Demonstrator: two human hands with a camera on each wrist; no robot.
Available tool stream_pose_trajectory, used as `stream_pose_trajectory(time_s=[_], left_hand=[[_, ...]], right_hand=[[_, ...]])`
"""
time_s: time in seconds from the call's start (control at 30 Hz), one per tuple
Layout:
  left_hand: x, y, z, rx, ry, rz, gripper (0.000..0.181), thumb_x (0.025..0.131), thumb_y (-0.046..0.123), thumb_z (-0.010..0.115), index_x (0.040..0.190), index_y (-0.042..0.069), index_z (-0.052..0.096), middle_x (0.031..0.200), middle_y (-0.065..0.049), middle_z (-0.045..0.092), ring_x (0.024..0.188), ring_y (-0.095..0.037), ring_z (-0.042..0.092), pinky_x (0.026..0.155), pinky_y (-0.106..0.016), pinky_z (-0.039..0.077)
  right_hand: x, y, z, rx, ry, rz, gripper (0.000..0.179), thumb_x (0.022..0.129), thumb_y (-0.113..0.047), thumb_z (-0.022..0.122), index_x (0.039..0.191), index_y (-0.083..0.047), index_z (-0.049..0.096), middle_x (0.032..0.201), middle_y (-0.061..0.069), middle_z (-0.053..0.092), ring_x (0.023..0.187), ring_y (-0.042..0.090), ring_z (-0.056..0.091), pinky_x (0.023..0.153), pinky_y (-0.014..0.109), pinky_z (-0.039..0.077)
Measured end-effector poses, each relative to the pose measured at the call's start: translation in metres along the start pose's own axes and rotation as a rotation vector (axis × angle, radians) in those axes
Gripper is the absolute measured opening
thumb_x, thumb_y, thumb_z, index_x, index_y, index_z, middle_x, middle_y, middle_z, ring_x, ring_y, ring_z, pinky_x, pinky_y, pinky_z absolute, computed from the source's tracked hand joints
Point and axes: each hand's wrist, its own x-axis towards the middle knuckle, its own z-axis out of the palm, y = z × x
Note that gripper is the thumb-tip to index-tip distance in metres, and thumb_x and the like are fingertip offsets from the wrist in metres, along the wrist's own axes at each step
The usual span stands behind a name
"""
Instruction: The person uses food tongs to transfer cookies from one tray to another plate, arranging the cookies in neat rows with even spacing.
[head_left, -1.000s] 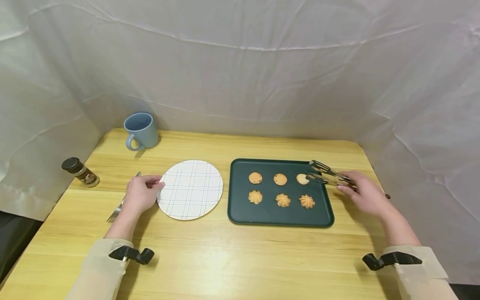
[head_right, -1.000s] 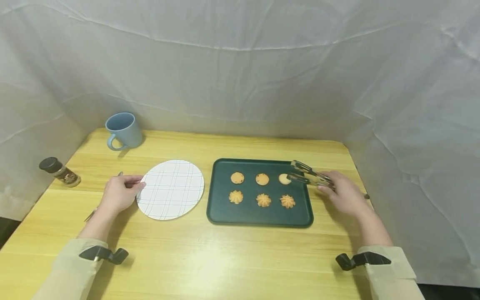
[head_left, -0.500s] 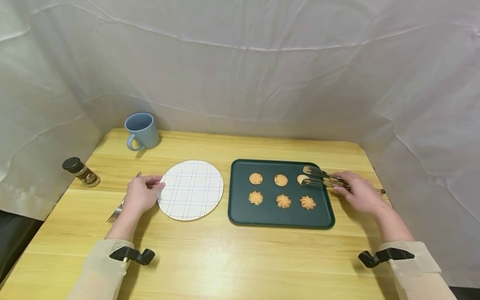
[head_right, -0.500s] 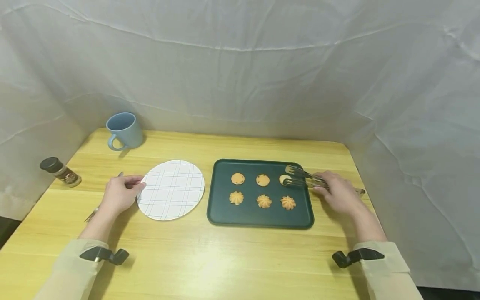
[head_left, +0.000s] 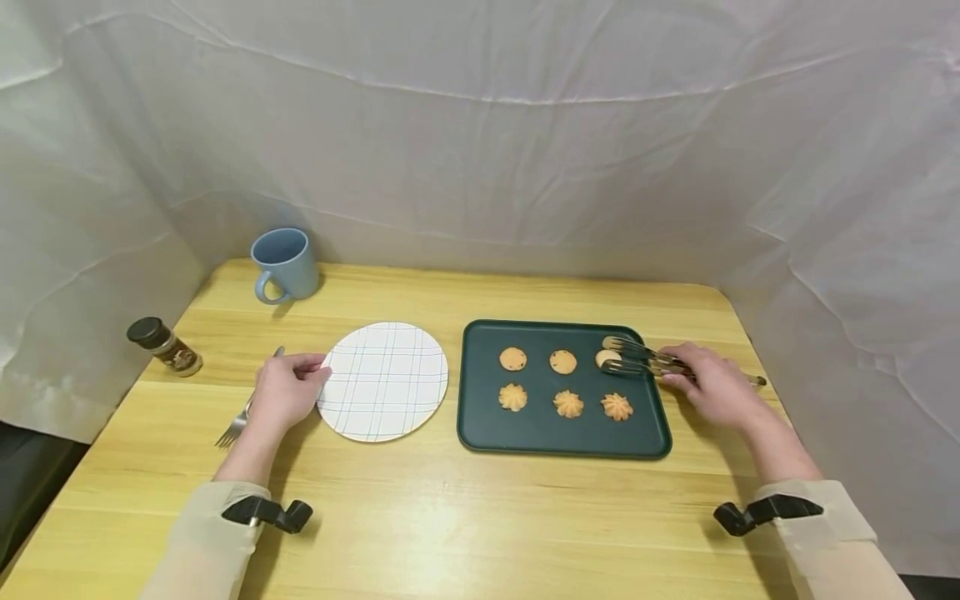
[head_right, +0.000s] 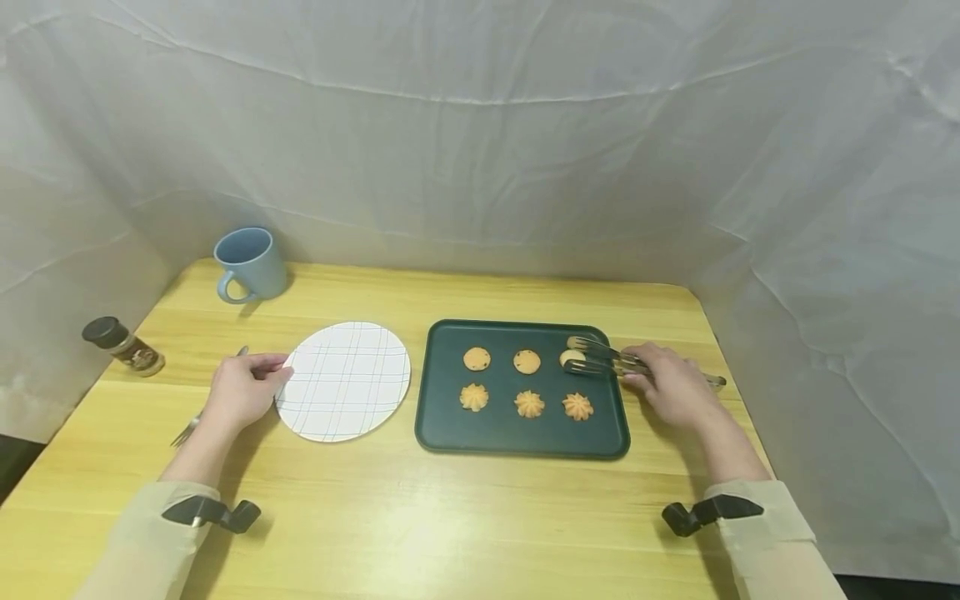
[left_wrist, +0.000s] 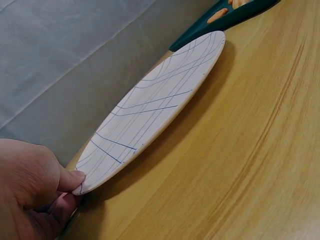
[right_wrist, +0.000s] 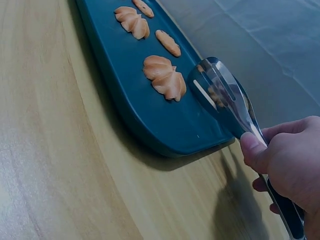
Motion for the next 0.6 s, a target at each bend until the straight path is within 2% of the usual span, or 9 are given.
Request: stream_pose_trajectory(time_s=[0.6], left_hand=[[0.0005,-0.0012,0.0002,-0.006,-0.002,-0.008,0.028,0.1,0.013,0.072,0.121,-0.005,0.076,0.106,-0.018,0.077,0.094,-0.03,0.071,0.079,-0.037,0.053]], right_hand=[[-0.0017,0.001,0.004,-0.008,0.03,0.0,0.035,0.107,-0.02,0.065,0.139,-0.005,0.062,0.127,0.02,0.068,0.114,0.045,0.064,0.091,0.069,0.046]])
